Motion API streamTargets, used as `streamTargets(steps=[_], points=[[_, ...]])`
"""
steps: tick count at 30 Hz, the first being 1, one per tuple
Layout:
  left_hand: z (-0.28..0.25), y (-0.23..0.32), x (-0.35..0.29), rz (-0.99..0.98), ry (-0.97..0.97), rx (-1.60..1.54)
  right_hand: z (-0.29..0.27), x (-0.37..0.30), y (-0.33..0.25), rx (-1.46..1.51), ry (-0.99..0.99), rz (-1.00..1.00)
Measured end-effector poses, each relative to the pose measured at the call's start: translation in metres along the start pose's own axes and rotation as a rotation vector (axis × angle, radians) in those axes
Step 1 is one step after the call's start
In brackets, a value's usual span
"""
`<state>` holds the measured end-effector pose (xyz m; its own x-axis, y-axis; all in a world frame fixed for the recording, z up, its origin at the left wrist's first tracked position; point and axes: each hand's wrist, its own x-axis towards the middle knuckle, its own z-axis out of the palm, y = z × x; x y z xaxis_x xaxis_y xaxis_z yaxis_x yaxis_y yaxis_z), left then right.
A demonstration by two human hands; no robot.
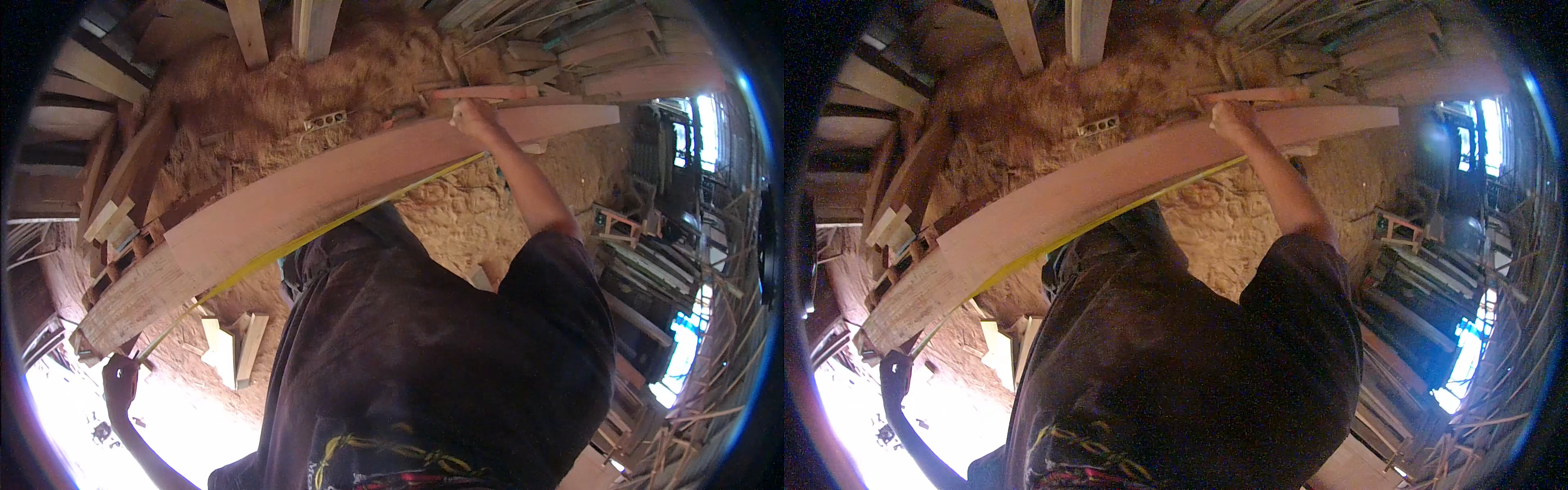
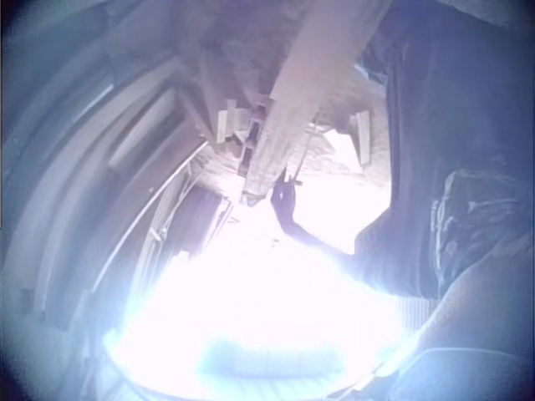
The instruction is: The person measures several wooden planks and boards using a tape measure in a cluttered workshop. They lift, position, and measure the length and width of each piece, then set them aside or return them to a stack.
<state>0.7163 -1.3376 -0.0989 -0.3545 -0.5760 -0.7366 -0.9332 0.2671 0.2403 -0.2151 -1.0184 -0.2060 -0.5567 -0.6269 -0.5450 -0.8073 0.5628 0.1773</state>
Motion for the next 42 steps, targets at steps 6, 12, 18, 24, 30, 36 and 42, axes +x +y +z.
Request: streamTargets(steps=[6, 12, 18, 24, 30, 36, 42], points=[[-0.046, 0.012, -0.006, -0.058, -0.145, -0.032, -0.009, 0.003, -0.009, -0.071, -0.052, 0.081], [-0.060, 0.049, 0.030, 0.020, -0.292, -0.064, -0.002, -0.001, -0.007, -0.029, 0.031, 0.081], [-0.042, 0.096, 0.108, 0.060, -0.390, -0.167, 0.015, 0.001, 0.002, 0.026, 0.105, 0.042], [-0.062, 0.081, 0.118, -0.079, -0.358, -0.091, 0.012, -0.001, -0.001, 0.045, 0.055, 0.069], [-0.076, 0.043, 0.086, -0.110, -0.332, -0.066, 0.001, -0.006, -0.006, 0.113, 0.043, 0.134], [-0.045, 0.036, 0.096, -0.063, -0.320, -0.113, 0.029, 0.016, 0.024, 0.440, 0.086, 0.094], [0.005, 0.060, 0.152, 0.124, -0.259, -0.018, 0.051, 0.037, 0.040, 0.045, 0.157, 0.009]])
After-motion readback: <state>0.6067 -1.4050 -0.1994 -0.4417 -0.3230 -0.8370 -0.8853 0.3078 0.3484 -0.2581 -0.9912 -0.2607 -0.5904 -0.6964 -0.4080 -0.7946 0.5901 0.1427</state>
